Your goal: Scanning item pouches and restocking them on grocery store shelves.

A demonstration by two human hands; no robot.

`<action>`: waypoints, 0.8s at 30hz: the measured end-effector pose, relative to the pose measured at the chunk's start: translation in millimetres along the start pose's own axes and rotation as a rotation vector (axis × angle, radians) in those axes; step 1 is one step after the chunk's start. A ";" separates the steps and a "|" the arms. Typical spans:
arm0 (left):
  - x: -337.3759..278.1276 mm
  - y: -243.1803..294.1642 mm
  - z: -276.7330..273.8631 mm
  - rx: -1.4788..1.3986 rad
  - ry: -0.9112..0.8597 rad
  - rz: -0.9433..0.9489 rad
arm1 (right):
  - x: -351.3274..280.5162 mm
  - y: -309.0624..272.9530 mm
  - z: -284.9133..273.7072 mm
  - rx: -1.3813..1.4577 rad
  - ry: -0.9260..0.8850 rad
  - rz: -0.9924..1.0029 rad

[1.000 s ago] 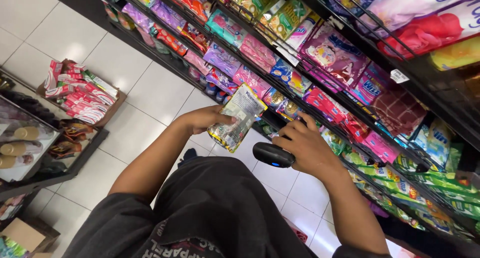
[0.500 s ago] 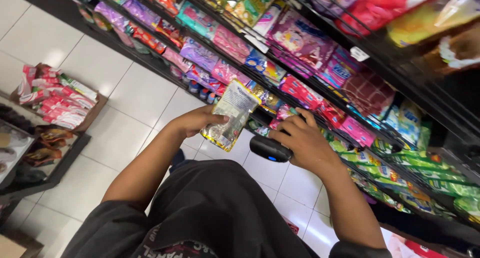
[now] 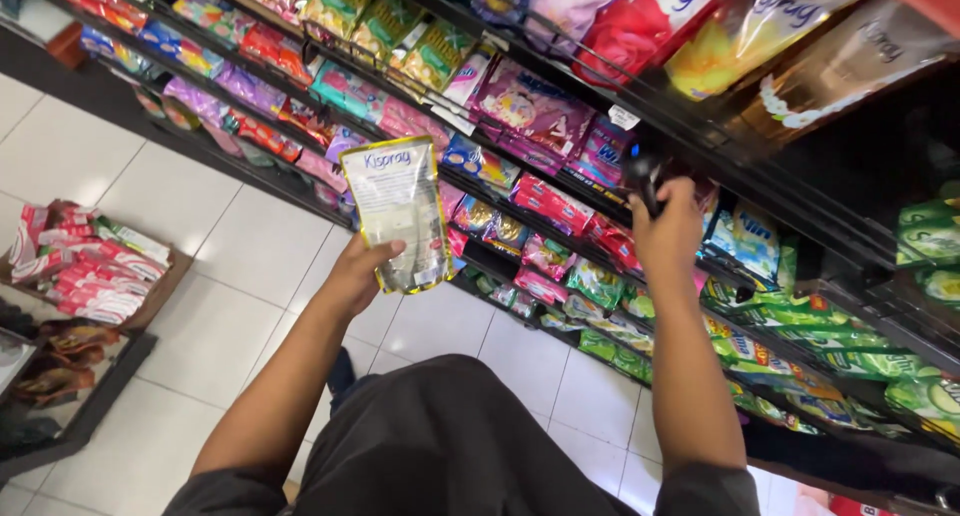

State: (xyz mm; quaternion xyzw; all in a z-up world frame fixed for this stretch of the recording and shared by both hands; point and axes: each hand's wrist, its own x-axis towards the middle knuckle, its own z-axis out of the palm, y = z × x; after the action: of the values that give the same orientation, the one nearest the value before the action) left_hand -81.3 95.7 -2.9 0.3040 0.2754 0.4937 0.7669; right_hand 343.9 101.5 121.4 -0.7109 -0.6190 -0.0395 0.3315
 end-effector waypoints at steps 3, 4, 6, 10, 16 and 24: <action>-3.6 -0.8 2.4 -0.026 -0.004 0.011 | 39.3 10.1 34.2 -0.184 0.009 0.072; -4.6 -2.1 3.9 -0.024 -0.010 0.012 | 48.7 18.0 48.0 -0.185 0.015 0.073; -6.2 -3.0 5.3 -0.050 -0.034 0.032 | 68.2 32.4 76.6 -0.129 -0.043 0.164; -8.5 0.6 8.4 -0.089 -0.038 0.007 | 63.7 9.2 80.4 -0.131 0.065 -0.294; -2.0 -26.6 3.7 -0.124 0.042 0.037 | -46.6 -120.1 48.3 0.109 -0.058 -0.036; -16.3 4.8 55.6 0.637 -0.484 0.433 | -148.6 -210.6 76.5 0.937 -0.420 0.100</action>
State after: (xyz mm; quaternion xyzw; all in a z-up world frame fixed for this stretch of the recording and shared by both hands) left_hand -49.9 71.4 39.6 0.6818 0.1564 0.4480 0.5568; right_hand 91.7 17.3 81.6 -0.5075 -0.5888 0.4013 0.4845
